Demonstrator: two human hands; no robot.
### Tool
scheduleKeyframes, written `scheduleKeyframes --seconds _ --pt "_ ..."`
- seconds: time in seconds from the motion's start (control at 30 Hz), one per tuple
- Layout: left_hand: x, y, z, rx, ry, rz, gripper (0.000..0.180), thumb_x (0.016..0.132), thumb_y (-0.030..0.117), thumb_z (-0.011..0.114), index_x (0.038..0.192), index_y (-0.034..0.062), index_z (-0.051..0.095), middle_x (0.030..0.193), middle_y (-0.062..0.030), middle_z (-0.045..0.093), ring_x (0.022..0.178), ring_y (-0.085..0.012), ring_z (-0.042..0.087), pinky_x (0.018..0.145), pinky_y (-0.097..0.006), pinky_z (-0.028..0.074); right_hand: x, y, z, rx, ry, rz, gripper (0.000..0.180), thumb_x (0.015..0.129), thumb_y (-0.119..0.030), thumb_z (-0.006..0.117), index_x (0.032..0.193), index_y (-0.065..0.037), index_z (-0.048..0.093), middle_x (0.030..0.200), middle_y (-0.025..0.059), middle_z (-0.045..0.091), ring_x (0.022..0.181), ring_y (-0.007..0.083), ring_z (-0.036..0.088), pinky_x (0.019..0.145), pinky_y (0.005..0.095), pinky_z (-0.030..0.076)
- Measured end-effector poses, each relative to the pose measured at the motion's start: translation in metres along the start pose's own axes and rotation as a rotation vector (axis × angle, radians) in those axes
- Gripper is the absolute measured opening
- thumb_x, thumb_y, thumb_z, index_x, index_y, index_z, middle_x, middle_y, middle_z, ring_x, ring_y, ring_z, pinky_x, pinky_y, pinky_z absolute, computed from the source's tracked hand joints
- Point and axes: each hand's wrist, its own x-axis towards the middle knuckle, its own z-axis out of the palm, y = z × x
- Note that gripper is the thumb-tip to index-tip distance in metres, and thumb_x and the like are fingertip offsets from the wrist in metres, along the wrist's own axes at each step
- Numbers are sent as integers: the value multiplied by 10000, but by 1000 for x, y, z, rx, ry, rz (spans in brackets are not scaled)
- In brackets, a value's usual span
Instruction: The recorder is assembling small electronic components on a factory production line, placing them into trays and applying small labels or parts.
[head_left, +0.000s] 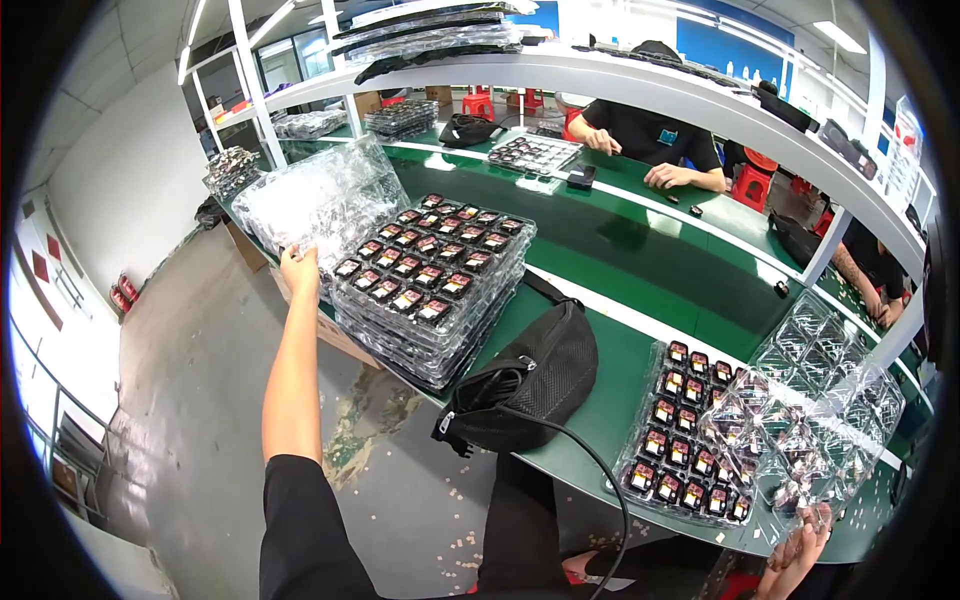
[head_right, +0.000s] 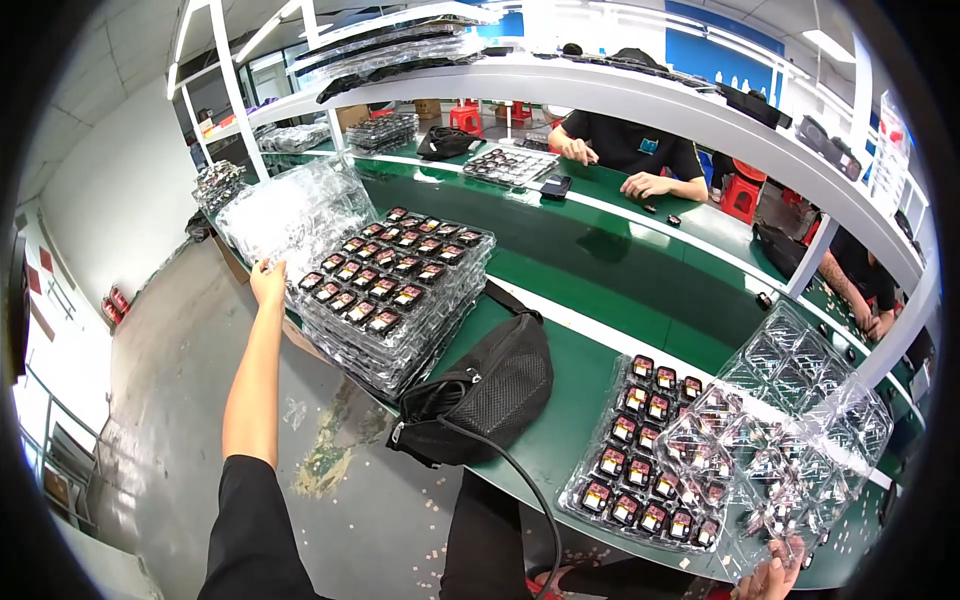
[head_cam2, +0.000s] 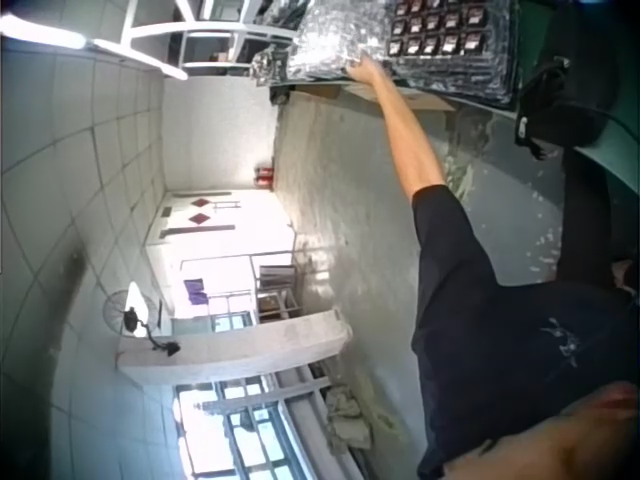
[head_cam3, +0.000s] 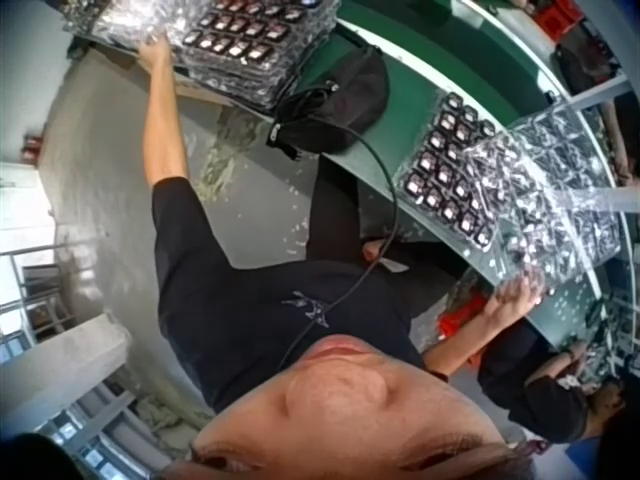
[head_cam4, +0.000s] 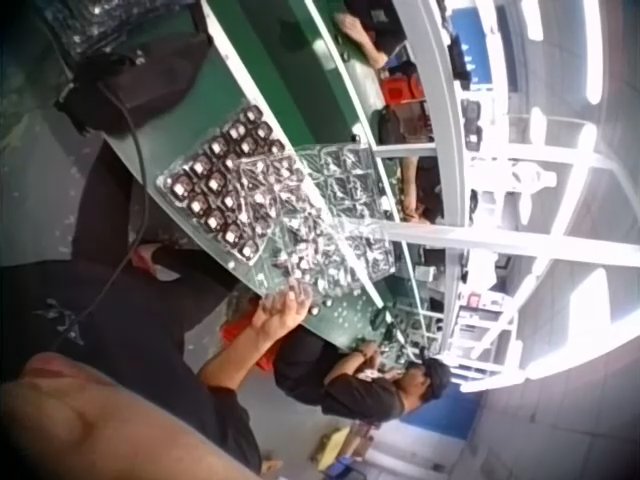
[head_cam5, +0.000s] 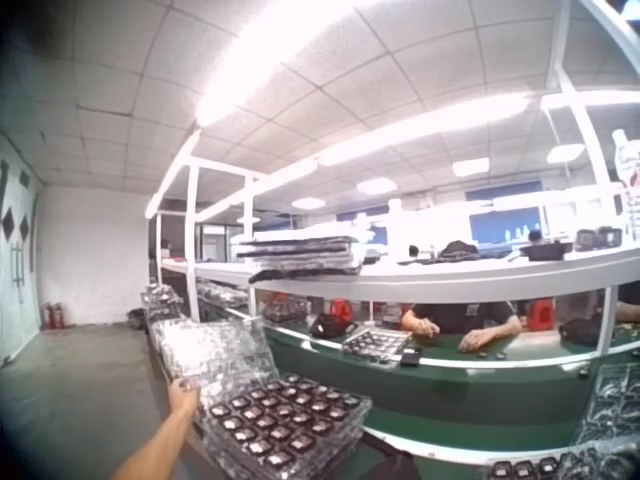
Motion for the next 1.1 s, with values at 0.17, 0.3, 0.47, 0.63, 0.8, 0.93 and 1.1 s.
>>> scheduleKeyframes --seconds 0.17,0.3,0.47,0.63,0.8,0.93,1.1 --pt "-11 7 -10 -27 -25 -31 663 858 227 845 1395 -18 543 1043 -125 691 854 -189 666 764 -335 539 -3 1 4 -9 47 4 425 993 14 588 1406 42 493 1332 211 653 470 33 318 403 207 261" --pt "-38 18 11 -21 -48 -44 763 854 289 852 1455 -20 497 1069 -124 681 913 -191 658 799 -335 538 -12 -5 -1 -26 65 -24 433 998 9 584 1418 39 482 1347 233 644 480 33 331 400 212 270" --pt "-12 28 -25 -132 191 143 604 987 309 738 1406 -42 481 1118 -115 639 982 -197 615 907 -326 518 -7 15 -11 -43 240 -45 483 1033 -54 552 1499 -30 426 1203 135 685 450 -10 290 346 192 214" --pt "-172 139 -38 -428 -52 300 491 1082 184 548 1503 -24 402 1420 -174 577 1343 -254 546 1177 -388 375 -16 1 26 -58 239 9 376 932 12 621 1292 -45 527 1062 152 735 477 -3 332 380 187 251" --pt "-299 152 -100 -424 -16 344 438 1090 148 512 1480 -31 425 1358 -142 592 1318 -236 537 1086 -367 401 -24 9 28 51 221 64 292 941 11 619 1214 -57 539 1063 154 743 482 -4 329 389 181 255" --pt "-399 92 -129 -184 17 99 375 1083 154 525 1424 1 490 1223 -81 600 1124 -167 563 921 -308 427 -32 14 25 105 196 90 301 943 24 618 1224 -45 536 1045 175 749 482 -2 323 393 183 252" --pt "-547 61 -161 -53 -303 -413 206 1026 71 516 1226 77 569 990 7 531 841 -75 485 738 -265 415 -2 6 27 80 16 318 366 952 29 607 1302 -15 509 1027 188 759 481 -7 320 401 185 244"
